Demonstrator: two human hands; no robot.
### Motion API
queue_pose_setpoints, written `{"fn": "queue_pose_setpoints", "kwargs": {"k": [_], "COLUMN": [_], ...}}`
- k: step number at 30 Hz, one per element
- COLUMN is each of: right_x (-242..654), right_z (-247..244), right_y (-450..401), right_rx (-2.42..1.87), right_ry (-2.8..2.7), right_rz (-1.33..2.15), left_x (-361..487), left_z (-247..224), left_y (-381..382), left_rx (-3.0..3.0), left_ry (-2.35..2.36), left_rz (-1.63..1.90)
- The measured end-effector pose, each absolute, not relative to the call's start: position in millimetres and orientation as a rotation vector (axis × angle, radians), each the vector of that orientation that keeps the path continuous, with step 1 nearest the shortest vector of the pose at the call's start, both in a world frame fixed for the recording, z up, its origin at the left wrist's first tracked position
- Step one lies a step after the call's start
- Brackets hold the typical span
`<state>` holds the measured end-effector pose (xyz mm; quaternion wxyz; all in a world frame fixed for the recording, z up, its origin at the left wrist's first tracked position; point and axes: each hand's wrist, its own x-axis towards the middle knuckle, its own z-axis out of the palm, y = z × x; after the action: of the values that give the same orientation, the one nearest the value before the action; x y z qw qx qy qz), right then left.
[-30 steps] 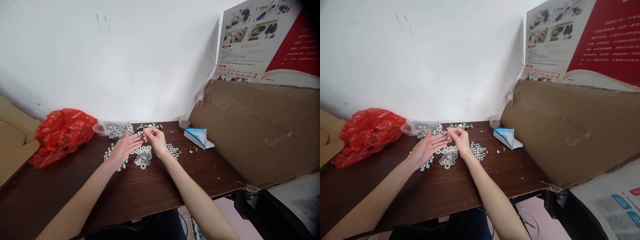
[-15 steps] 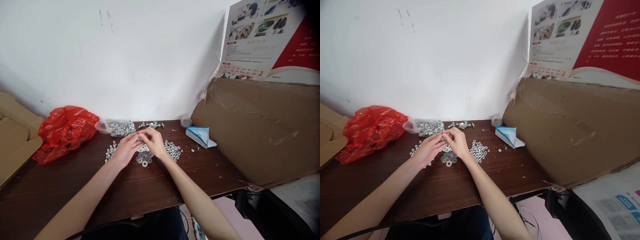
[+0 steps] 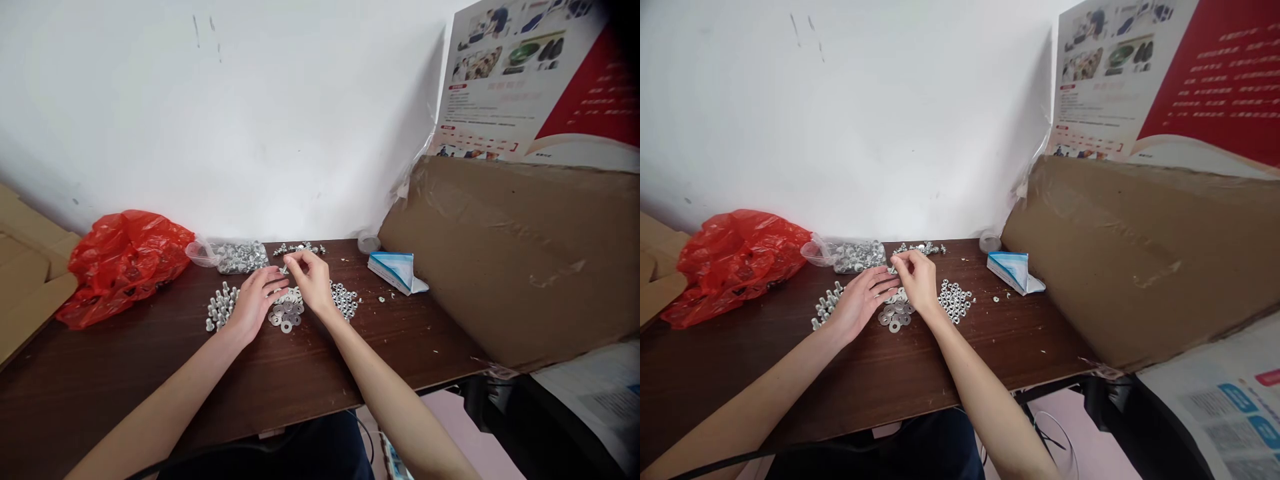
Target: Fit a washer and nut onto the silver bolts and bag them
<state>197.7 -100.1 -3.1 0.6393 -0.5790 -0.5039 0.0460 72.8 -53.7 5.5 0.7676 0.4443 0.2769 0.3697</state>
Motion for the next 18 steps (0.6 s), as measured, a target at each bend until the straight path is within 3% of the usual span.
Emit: {"fn": "queue_pose_setpoints", "kwargs": {"k": [7,18], "right_x": [199,198], "right_z": [-5,-7], "right_y": [-99,-97], "right_rx": [-1.328,-1.33], "right_ry": [-1.177,-1.213], "right_rz": [0.136,0.15], "left_x": [75,81], "left_z": [0,12], "left_y": [-58,-57], "left_rx": [1.024,0.579], "left_ry": [0.578,0.695], "left_rz": [0.564,0.726]}}
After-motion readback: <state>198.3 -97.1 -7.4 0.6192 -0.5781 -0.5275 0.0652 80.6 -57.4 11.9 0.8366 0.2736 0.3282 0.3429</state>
